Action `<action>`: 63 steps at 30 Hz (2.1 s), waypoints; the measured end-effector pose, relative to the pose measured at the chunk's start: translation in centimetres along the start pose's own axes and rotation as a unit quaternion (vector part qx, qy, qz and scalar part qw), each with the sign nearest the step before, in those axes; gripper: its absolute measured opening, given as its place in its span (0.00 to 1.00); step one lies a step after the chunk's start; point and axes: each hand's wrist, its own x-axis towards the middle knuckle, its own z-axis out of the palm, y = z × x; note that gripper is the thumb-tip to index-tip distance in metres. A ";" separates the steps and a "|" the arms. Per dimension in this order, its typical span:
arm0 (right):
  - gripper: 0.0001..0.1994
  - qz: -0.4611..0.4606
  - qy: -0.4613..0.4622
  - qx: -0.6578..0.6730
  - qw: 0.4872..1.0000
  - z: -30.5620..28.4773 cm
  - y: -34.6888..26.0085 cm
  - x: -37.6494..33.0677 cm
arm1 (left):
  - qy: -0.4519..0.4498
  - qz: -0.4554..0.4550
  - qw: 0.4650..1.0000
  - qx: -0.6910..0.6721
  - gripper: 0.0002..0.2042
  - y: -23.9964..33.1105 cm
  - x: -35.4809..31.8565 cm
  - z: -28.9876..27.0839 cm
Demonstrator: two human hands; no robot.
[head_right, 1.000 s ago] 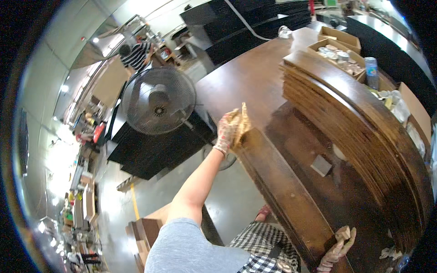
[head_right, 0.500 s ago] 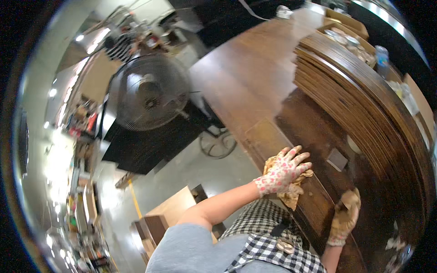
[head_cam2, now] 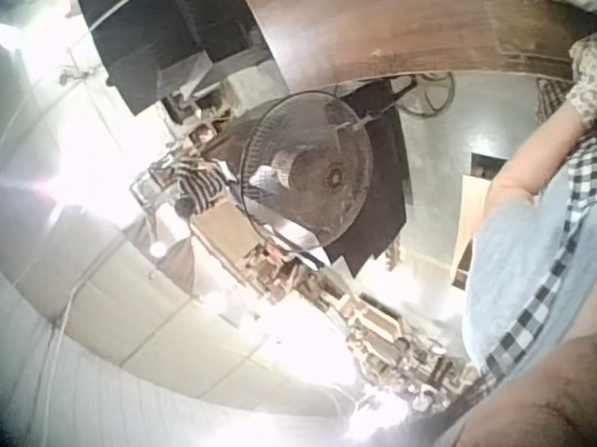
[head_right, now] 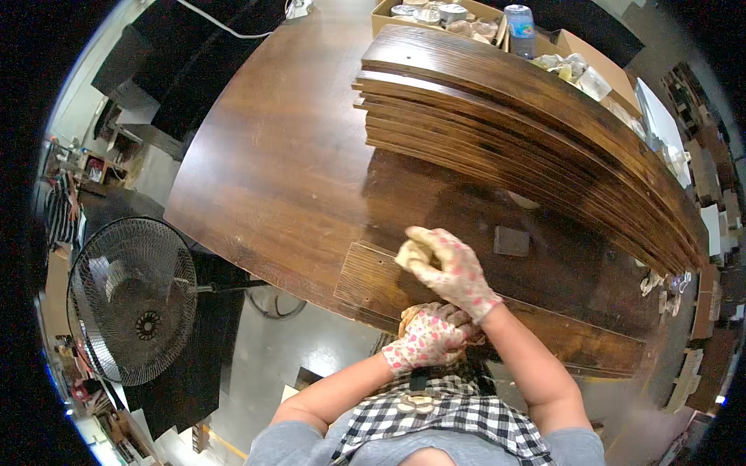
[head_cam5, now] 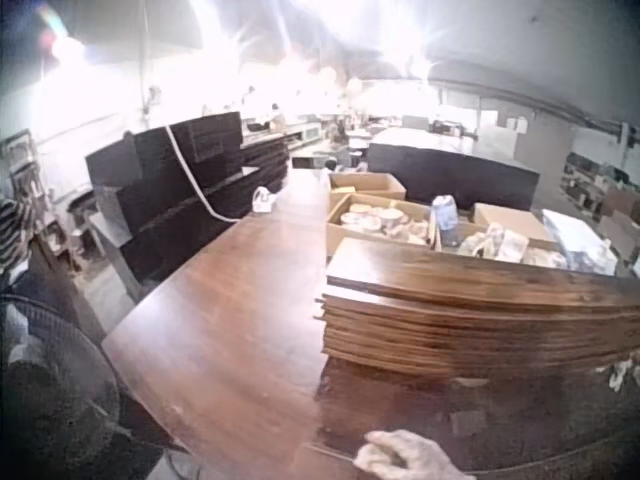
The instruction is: The person wipes down wooden planks with cloths and sands their surfaces and edges using a sanding block on a workbench.
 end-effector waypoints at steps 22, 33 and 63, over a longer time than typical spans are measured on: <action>0.22 -0.069 -0.072 -0.152 0.983 3.5 -0.4 2.9 | -0.081 0.020 0.993 -0.079 0.18 -1.0 -1.0 1.7; 0.19 -0.079 -0.046 -0.127 0.988 7.7 -1.8 6.6 | 0.112 -0.007 0.963 -0.246 0.16 -1.0 -2.2 7.2; 0.19 -0.014 0.084 -0.249 0.965 4.7 -0.6 -0.1 | -0.014 -0.005 0.966 -0.258 0.13 -2.4 -3.3 5.2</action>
